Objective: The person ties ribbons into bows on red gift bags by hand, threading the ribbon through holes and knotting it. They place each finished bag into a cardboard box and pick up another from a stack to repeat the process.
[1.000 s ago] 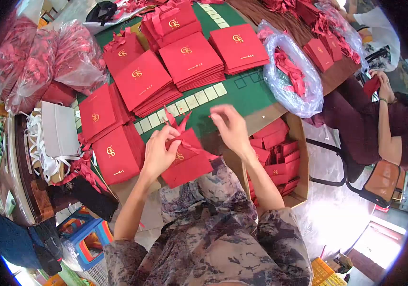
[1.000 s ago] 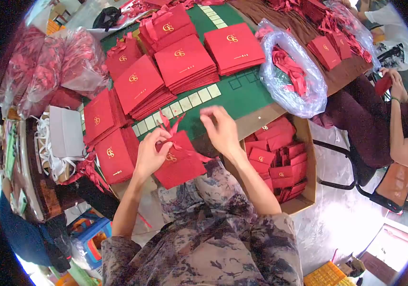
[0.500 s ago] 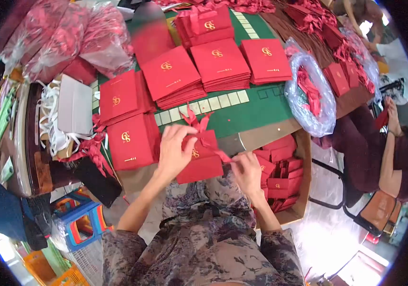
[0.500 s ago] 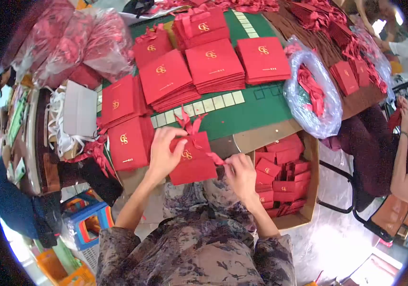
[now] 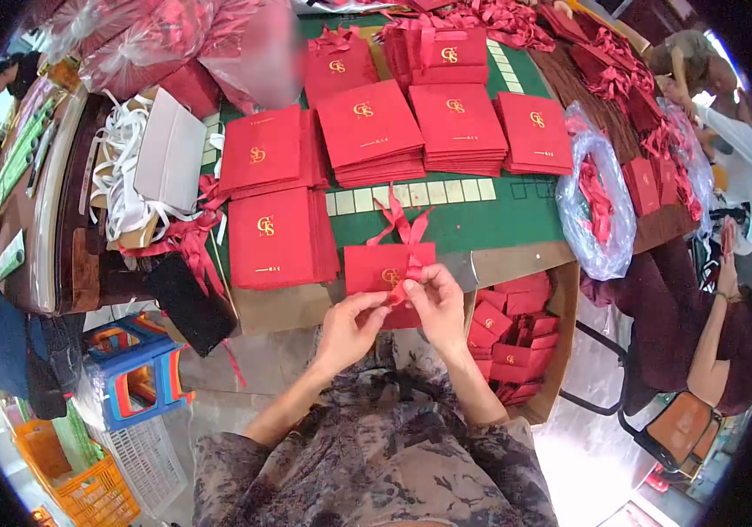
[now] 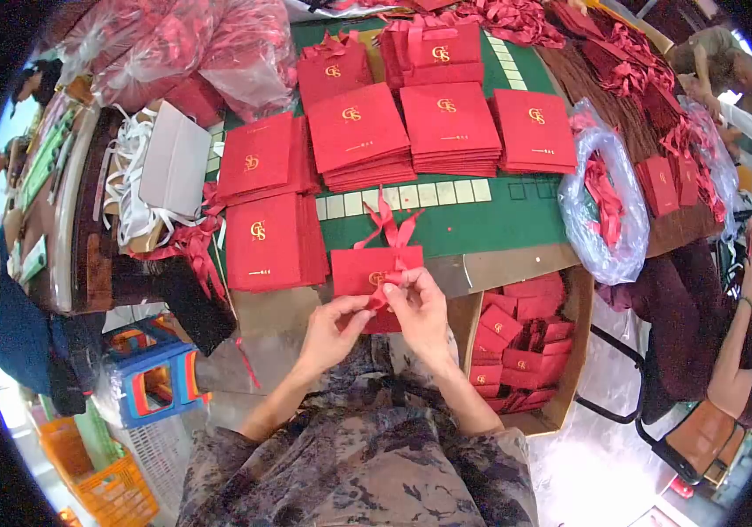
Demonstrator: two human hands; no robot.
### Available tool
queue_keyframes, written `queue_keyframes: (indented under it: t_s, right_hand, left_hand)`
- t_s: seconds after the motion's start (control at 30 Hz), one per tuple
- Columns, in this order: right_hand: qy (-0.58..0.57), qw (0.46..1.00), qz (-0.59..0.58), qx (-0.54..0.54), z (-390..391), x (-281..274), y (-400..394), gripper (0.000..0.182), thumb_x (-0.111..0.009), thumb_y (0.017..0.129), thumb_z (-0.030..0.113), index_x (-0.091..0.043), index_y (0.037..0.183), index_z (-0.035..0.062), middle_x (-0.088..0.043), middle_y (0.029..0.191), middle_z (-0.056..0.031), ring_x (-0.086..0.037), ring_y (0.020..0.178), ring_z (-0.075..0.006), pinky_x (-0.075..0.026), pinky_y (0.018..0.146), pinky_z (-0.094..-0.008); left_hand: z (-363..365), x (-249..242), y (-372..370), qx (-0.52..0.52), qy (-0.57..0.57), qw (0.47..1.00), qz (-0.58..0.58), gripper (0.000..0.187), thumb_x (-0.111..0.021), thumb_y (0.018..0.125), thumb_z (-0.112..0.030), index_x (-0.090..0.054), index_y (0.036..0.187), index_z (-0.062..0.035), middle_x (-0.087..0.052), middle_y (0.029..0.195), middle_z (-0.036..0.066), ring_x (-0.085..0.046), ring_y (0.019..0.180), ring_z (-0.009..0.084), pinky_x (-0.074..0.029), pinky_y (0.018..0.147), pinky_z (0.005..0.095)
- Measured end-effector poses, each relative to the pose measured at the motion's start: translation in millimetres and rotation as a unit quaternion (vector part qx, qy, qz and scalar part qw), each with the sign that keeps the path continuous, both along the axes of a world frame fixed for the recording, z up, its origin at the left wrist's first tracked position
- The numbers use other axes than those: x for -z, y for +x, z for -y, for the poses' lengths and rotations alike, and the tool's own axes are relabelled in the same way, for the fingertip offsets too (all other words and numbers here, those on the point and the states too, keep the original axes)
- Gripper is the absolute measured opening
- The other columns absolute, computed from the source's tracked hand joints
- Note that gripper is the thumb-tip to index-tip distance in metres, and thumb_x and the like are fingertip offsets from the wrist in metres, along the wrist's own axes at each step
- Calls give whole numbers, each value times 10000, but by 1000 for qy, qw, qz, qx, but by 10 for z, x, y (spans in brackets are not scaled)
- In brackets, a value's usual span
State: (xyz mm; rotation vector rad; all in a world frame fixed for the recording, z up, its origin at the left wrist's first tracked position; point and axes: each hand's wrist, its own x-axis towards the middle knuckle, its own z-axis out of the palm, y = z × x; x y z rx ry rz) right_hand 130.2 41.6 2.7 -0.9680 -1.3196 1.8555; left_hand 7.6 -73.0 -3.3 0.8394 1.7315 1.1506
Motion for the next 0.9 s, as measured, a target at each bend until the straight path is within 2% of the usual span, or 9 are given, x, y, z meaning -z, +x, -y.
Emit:
queue_keyframes:
  t_s: [0.03, 0.1, 0.17, 0.23, 0.27, 0.6, 0.7, 0.8, 0.9]
  right_hand:
    - [0, 1000, 1, -1, 26, -28, 12, 122, -667, 925, 5, -561, 979, 31, -604, 886, 18, -572, 790, -37, -487, 678, -215]
    - [167, 962, 209, 59, 97, -147, 60, 216, -726, 868, -2, -561, 1002, 36, -597, 878, -6, -581, 759, -64, -489, 670, -236]
    - [229, 946, 221, 69, 137, -184, 130, 279, -795, 800, 18, -598, 994, 51, -601, 902, -52, -611, 781, -147, -507, 677, -289]
    - [472, 863, 173, -45, 147, -193, 165, 278, -825, 761, 43, -642, 969, 68, -600, 940, -76, -618, 853, -234, -520, 702, -341]
    - [487, 858, 155, -60, 165, -156, 133, 277, -835, 730, 65, -674, 954, 87, -600, 991, -80, -607, 934, -291, -528, 746, -381]
    - [574, 804, 146, -57, 99, 38, -10, 357, -794, 692, 36, -676, 1021, 109, -591, 1044, -68, -607, 965, -305, -542, 801, -412]
    - [554, 821, 132, -28, 107, 60, -11, 319, -778, 710, -2, -656, 992, 81, -605, 1059, -82, -613, 975, -316, -541, 812, -423]
    - [503, 854, 135, 18, 80, -43, 56, 232, -744, 773, -37, -633, 960, 43, -645, 1032, -112, -633, 973, -305, -534, 814, -395]
    - [427, 887, 171, 23, 69, -46, 150, 193, -714, 812, -44, -625, 969, 25, -662, 1018, -133, -645, 951, -298, -529, 814, -384]
  left_hand:
    - [28, 64, -48, -15, 16, 1000, -1, 270, -632, 953, -58, -643, 1211, 23, -728, 1016, 61, -659, 932, 100, -529, 840, 272]
    - [25, 142, -190, -23, 43, 987, 154, 295, -610, 955, -35, -596, 1248, -7, -720, 997, 67, -667, 923, 115, -517, 802, 256]
    - [-36, -11, -364, -22, -37, 961, 274, 263, -622, 967, -90, -582, 1224, -48, -712, 1004, 60, -656, 920, 118, -517, 787, 265]
    - [-92, 22, -402, -30, -25, 941, 335, 243, -623, 974, -123, -584, 1206, -66, -704, 1020, 57, -653, 924, 126, -520, 796, 281]
    - [-105, 36, -408, -37, -10, 920, 390, 223, -625, 980, -155, -585, 1188, -83, -695, 1037, 53, -650, 928, 133, -524, 805, 297]
    - [-141, 173, -294, -67, -6, 839, 540, 187, -615, 989, -166, -613, 1155, -79, -657, 1062, 35, -636, 995, 155, -534, 892, 362]
    - [-155, 126, -304, -41, 16, 864, 501, 192, -585, 1006, -156, -603, 1168, -53, -662, 1081, 49, -641, 987, 156, -538, 885, 351]
    - [-243, -139, -389, -15, 68, 996, 49, 224, -623, 973, -91, -593, 1178, -4, -670, 1110, 79, -651, 976, 144, -536, 845, 290]
    - [-374, -300, -586, 19, 65, 935, -348, 386, -739, 827, -60, -621, 1193, -29, -647, 1085, 112, -637, 947, 253, -527, 824, 338]
